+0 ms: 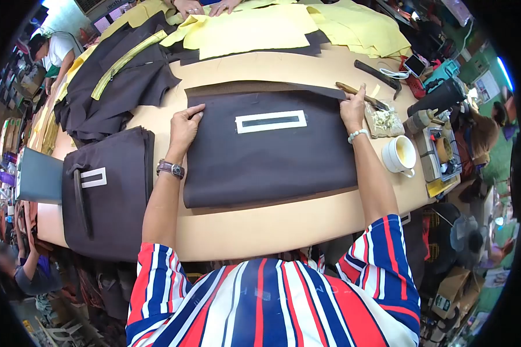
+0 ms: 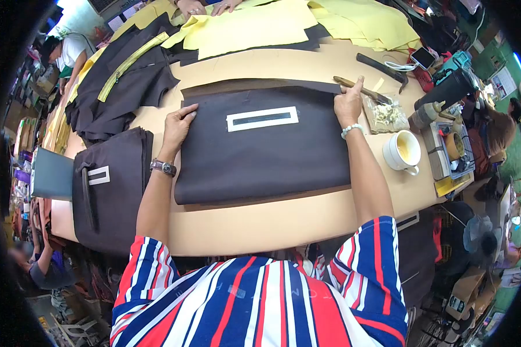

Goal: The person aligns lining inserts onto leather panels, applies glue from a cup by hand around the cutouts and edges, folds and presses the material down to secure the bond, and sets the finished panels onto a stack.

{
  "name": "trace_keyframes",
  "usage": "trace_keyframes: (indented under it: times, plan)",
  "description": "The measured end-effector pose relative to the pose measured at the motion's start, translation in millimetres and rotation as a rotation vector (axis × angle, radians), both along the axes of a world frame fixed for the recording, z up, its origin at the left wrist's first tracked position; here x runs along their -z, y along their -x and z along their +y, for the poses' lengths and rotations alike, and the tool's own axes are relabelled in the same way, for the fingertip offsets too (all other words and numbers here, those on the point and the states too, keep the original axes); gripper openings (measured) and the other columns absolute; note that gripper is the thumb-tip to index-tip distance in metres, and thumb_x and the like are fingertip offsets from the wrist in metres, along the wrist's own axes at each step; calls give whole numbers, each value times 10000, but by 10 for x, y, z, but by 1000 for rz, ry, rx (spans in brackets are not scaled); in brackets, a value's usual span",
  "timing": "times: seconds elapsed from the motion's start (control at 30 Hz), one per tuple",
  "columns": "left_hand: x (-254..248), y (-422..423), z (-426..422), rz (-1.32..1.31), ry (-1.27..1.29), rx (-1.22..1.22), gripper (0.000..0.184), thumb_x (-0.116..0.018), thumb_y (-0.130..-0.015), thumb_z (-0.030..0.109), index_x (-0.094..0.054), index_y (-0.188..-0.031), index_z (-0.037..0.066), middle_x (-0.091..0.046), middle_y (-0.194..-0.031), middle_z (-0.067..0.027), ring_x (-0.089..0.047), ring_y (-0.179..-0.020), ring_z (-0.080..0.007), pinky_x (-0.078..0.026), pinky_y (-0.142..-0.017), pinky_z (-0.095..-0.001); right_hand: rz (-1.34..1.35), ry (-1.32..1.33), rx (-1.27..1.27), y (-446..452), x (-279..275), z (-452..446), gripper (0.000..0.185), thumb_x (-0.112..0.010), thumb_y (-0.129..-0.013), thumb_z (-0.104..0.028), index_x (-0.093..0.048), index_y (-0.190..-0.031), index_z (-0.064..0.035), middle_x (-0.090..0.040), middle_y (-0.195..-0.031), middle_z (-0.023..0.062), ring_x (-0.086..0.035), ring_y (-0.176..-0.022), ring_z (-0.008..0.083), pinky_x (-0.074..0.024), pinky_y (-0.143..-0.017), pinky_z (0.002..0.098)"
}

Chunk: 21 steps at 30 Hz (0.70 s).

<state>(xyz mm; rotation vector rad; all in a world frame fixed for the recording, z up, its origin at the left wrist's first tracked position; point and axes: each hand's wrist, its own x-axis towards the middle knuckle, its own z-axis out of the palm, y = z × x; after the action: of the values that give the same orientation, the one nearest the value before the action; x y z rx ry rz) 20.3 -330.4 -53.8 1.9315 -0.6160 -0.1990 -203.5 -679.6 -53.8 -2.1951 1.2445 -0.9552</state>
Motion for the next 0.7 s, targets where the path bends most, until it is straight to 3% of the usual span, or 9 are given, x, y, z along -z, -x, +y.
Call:
trace_keyframes:
  times: [0.1, 0.2, 0.4, 0.5, 0.7]
  plan:
    - [-54, -44, -66, -100, -89, -21, 242, -621, -798, 102, -672, -1034, 83, -677, -891, -165, -654, -805, -195, -482, -753, -274, 49, -16, 36, -148, -44, -44, 765, -560, -713, -37, -188, -1381, -7, -668, -899, 138, -630, -857, 325, -481, -775, 401]
    - [-151, -72, -121, -193, -207, -23, 255, -615, -801, 103, -657, -1044, 38, -666, -985, -156, -647, -894, -215, -473, -804, -281, 62, -21, 34, -243, -92, -53, 793, -592, -722, -73, -167, -1391, -33, -669, -910, 126, -630, -863, 325, -481, -780, 413]
    - [-39, -279, -234, -368, -184, -87, 219, -623, -789, 125, -676, -995, 74, -655, -943, -171, -630, -870, -316, -475, -795, -357, 134, -23, 79, -352, -183, 0, 812, -653, -755, -169, -162, -1388, -37, -675, -915, 110, -631, -866, 319, -477, -783, 416]
    - [-76, -304, -267, -365, -250, -117, 239, -615, -793, 128, -668, -1015, 54, -656, -978, -163, -633, -898, -293, -474, -813, -330, 118, -17, 58, -412, -143, -66, 801, -653, -761, -172, -172, -1388, -42, -677, -899, 110, -630, -852, 325, -475, -779, 415]
    - [-9, -352, -301, -463, -215, -147, 188, -608, -793, 130, -678, -954, 62, -638, -884, -160, -612, -838, -326, -468, -765, -389, 131, 47, 30, -522, -186, -55, 778, -652, -768, -161, -194, -1390, -62, -675, -862, 122, -630, -820, 341, -479, -755, 427]
